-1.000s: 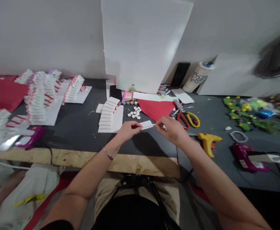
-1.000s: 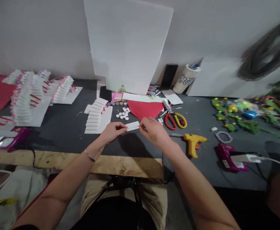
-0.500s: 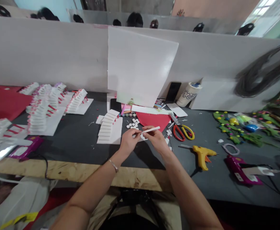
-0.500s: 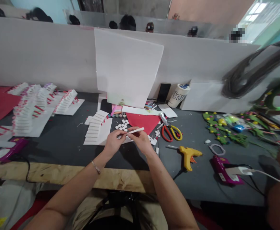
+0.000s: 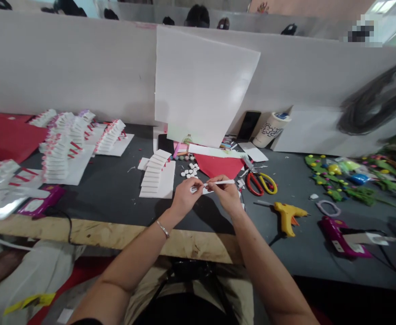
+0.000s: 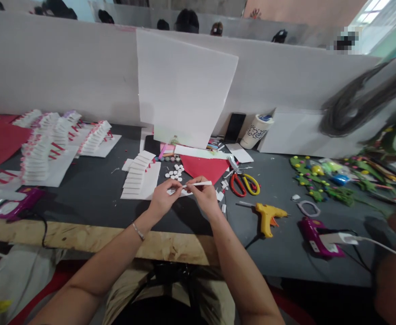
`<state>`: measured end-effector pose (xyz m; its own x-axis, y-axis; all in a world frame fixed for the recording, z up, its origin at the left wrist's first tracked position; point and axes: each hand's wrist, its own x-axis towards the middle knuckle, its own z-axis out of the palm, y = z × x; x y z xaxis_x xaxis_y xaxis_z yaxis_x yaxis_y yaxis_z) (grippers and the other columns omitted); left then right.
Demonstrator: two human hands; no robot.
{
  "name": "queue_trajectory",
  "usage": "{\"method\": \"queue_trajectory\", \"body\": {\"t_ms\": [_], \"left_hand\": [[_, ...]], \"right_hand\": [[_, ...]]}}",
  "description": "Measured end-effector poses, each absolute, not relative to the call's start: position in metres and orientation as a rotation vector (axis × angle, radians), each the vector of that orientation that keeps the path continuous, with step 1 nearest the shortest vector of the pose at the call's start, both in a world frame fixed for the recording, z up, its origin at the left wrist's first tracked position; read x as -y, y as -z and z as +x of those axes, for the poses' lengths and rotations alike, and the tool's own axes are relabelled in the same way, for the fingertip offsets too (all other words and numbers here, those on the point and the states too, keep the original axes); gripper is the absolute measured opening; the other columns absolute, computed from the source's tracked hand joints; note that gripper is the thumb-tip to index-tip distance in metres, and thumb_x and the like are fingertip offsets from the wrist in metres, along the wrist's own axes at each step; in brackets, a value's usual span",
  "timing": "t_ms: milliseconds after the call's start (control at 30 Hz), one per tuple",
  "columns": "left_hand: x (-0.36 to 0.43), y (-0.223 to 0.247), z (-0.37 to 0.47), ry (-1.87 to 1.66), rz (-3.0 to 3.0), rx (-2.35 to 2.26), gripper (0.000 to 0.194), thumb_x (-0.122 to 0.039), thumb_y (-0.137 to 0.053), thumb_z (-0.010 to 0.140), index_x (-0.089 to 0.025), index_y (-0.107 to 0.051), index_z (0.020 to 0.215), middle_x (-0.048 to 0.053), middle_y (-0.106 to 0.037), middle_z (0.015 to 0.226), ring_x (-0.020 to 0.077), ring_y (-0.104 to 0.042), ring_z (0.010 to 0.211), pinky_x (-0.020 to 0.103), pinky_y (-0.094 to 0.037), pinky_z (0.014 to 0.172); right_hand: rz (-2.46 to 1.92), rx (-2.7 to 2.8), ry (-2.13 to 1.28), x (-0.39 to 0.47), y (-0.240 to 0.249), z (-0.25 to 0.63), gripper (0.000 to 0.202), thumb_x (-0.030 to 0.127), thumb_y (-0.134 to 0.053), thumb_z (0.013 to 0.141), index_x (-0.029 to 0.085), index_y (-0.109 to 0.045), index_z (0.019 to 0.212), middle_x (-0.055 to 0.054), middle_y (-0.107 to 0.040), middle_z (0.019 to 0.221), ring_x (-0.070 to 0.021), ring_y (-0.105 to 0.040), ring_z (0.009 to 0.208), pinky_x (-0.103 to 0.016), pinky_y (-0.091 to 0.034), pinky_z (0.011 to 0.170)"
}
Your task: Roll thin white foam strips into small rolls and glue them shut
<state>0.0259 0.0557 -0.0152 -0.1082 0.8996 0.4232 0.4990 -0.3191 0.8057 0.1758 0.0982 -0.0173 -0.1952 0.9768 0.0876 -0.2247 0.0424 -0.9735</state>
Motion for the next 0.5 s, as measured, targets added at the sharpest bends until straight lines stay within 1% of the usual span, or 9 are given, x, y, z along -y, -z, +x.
{"method": "queue_trajectory", "body": {"t_ms": [100,167,333,500], "left_hand": [[-0.0548,0.0154,0.0284,-1.457,1.715,-1.511,0.005,-0.018,-0.062,0.083,-0.020,-0.064,0.079,-0.001,-0.069,0.079,0.0136,-0.064,0.074,0.025,-0.051,0.073],[-0.0539,0.0157,0.0288,-1.468,1.729,-1.518,0.005,-0.019,-0.061,0.084,-0.020,-0.064,0.080,-0.001,-0.069,0.080,0.0136,-0.064,0.074,0.025,-0.051,0.073],[-0.0515,0.0162,0.0284,-1.424,1.916,-1.627,0.008,-0.020,-0.058,0.088,-0.021,-0.065,0.084,0.001,-0.070,0.083,0.0162,-0.064,0.081,0.028,-0.050,0.077],[-0.0515,0.0158,0.0291,-1.403,2.072,-1.692,0.010,-0.023,-0.056,0.092,-0.021,-0.064,0.086,0.003,-0.070,0.084,0.0178,-0.063,0.085,0.032,-0.048,0.082]], "right_hand": [[-0.872,1.097,-1.466,-0.0963,0.0194,0.1716,0.036,0.039,-0.083,0.061,0.024,-0.063,0.087,0.003,-0.068,0.072,-0.0132,-0.061,0.063,-0.029,-0.050,0.064],[-0.892,1.092,-1.514,-0.0952,0.0218,0.1685,0.037,0.038,-0.083,0.059,0.023,-0.067,0.089,0.002,-0.068,0.073,-0.0125,-0.059,0.063,-0.027,-0.048,0.063],[-0.971,1.207,-1.474,-0.0936,0.0250,0.1649,0.027,0.041,-0.079,0.062,0.020,-0.071,0.076,0.003,-0.063,0.063,-0.0113,-0.049,0.057,-0.026,-0.040,0.057],[-0.985,1.239,-1.357,-0.0923,0.0209,0.1662,0.027,0.046,-0.075,0.067,0.021,-0.070,0.077,0.001,-0.066,0.067,-0.0114,-0.049,0.055,-0.026,-0.040,0.055]]}}
